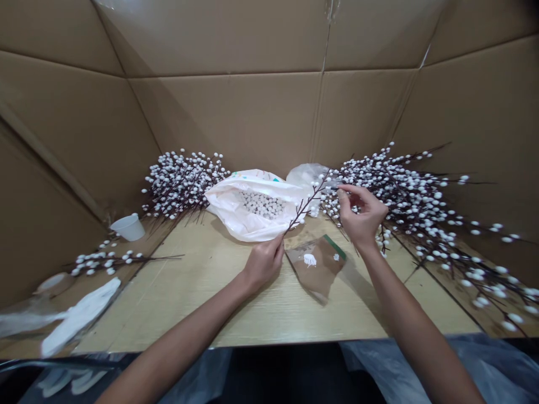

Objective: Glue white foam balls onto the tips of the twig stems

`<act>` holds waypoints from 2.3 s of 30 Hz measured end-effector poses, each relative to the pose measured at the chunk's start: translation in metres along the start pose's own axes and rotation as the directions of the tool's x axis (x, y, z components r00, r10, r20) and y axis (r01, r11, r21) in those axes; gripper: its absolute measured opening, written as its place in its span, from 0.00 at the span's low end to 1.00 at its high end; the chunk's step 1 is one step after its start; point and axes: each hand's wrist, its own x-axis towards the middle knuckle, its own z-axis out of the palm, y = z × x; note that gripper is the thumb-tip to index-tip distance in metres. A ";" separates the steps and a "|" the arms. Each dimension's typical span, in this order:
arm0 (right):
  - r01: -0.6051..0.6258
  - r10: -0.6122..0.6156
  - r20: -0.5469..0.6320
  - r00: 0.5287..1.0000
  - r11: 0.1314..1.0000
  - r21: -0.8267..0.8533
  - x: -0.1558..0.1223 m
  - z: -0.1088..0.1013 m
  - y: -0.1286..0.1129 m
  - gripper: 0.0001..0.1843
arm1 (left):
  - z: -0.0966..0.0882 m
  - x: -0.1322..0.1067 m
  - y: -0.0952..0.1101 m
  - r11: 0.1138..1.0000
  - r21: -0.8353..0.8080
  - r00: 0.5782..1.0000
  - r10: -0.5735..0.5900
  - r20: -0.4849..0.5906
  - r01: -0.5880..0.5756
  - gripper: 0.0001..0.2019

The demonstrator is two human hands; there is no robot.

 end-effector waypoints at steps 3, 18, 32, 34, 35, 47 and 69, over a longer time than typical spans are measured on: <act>-0.012 0.012 -0.022 1.000 1.000 -0.005 0.000 0.000 0.000 0.07 | 0.000 0.000 0.000 1.000 0.003 1.000 -0.001 0.003 0.001 0.14; -0.106 0.103 -0.208 0.973 0.994 0.000 0.015 -0.005 0.011 0.11 | 0.000 0.000 -0.008 0.992 0.096 0.995 0.075 0.064 -0.081 0.13; -0.274 0.271 -0.178 0.946 0.962 0.009 0.020 -0.006 0.034 0.12 | 0.002 -0.001 -0.008 0.980 0.092 0.984 0.173 0.045 -0.177 0.12; -0.279 0.278 -0.167 0.946 0.960 0.018 0.020 -0.006 0.034 0.11 | 0.002 -0.001 -0.009 0.979 0.102 0.984 0.174 0.042 -0.178 0.12; -0.278 0.277 -0.165 0.947 0.960 0.020 0.020 -0.006 0.034 0.11 | 0.003 -0.002 -0.009 0.979 0.103 0.984 0.175 0.041 -0.178 0.12; -0.254 0.260 -0.155 0.953 0.966 0.056 0.020 -0.005 0.032 0.11 | 0.001 0.000 -0.008 0.980 0.085 0.984 0.178 0.023 -0.179 0.11; -0.266 0.275 -0.159 0.948 0.961 0.071 0.018 -0.003 0.037 0.12 | -0.002 0.002 -0.006 0.982 0.069 0.984 0.178 -0.007 -0.177 0.12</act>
